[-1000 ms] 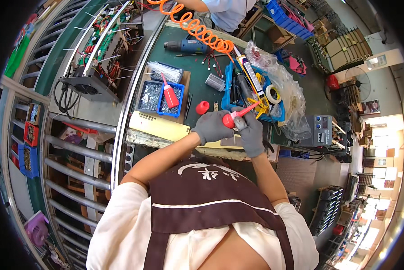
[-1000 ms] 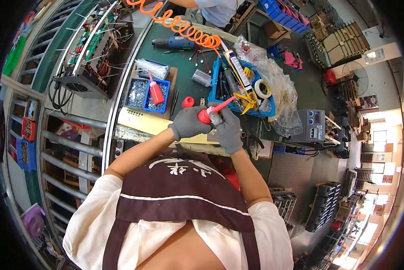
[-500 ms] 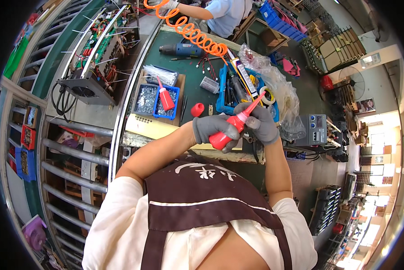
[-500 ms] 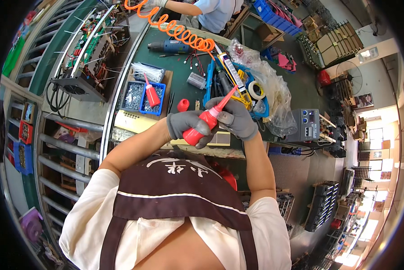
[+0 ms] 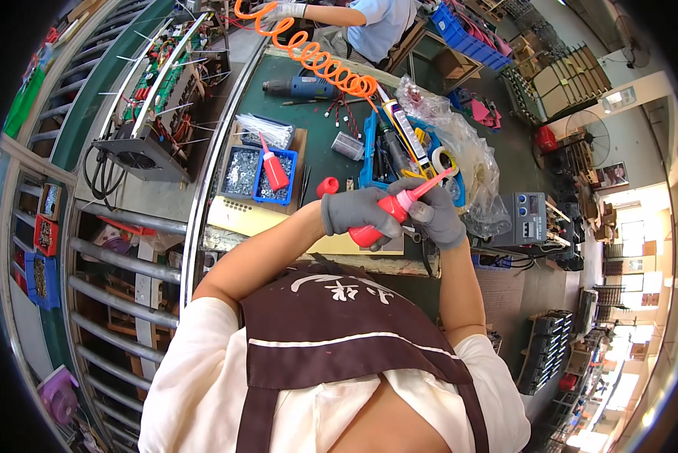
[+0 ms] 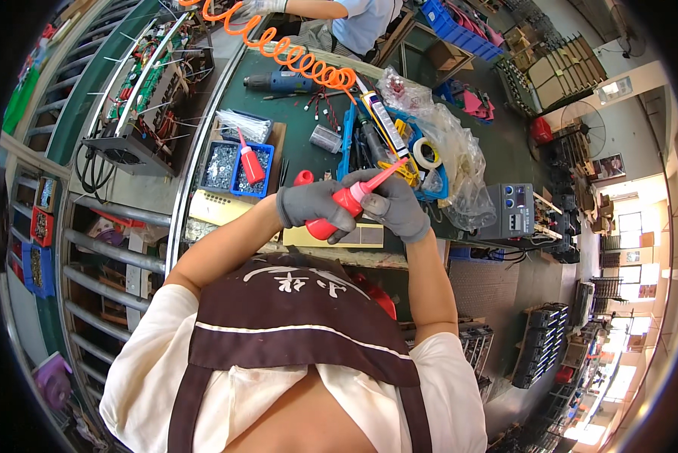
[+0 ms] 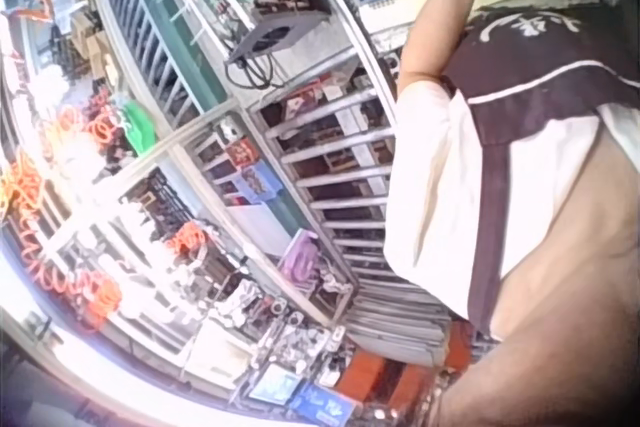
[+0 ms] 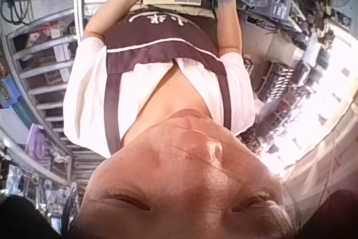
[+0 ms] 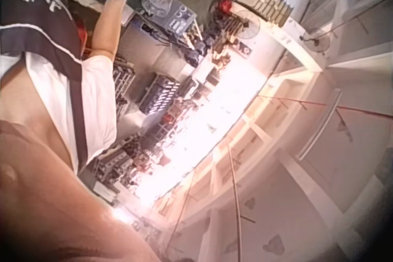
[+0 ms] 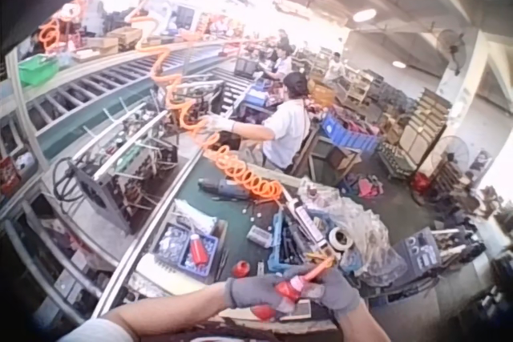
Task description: Apply sealant to components and connect wires inside an electronic chassis on an assembly line.
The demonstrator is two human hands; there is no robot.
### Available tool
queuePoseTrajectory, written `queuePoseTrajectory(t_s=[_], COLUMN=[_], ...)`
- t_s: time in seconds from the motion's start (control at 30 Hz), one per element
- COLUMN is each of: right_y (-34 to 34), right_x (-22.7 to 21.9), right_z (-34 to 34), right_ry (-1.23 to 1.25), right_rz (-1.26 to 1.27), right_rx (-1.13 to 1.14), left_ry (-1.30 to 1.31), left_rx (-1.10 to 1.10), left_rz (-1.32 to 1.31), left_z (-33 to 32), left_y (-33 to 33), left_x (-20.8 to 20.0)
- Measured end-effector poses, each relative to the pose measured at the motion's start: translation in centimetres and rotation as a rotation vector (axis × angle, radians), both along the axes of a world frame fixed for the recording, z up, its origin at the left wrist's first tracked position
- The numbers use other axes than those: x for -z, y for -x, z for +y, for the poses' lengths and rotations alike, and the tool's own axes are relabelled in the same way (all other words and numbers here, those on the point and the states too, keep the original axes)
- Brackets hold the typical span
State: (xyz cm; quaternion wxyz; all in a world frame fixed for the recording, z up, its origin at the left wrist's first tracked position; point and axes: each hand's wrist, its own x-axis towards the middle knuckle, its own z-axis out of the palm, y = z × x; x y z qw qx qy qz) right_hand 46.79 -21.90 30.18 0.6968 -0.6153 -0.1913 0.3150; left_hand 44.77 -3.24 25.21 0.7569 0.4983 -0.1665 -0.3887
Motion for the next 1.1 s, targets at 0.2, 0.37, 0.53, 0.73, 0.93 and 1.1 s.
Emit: queuePoseTrajectory(t_s=[0.2, 0.37, 0.53, 0.73, 0.93, 1.1], right_y=[0.9, 1.8, 2.3, 4.1, 5.0, 0.9], right_x=[0.1, 2.4, 4.5, 8.5, 13.2, 18.6], right_z=[0.8, 1.3, 1.1, -0.9, -7.2, -14.4], right_ry=[0.205, 0.320, 0.411, 0.440, 0.945, 0.974], right_rz=[-0.379, -0.569, -0.756, -0.705, -0.462, -0.558], right_rx=[0.145, 0.269, 0.386, 0.576, 0.494, 0.946], left_ry=[0.054, -0.164, -0.486, -0.551, -0.630, -0.638], left_rx=[-0.117, -0.332, -0.502, -0.505, -0.339, -0.484], left_rz=[0.045, -0.189, -0.500, -0.547, -0.730, 0.049], left_z=[-0.8, -1.2, -2.6, -5.0, -6.5, -3.2], left_y=[0.6, 0.8, 0.7, 1.6, 2.6, 2.3], left_x=[-0.7, 0.7, 3.7, 7.2, 13.7, 19.5])
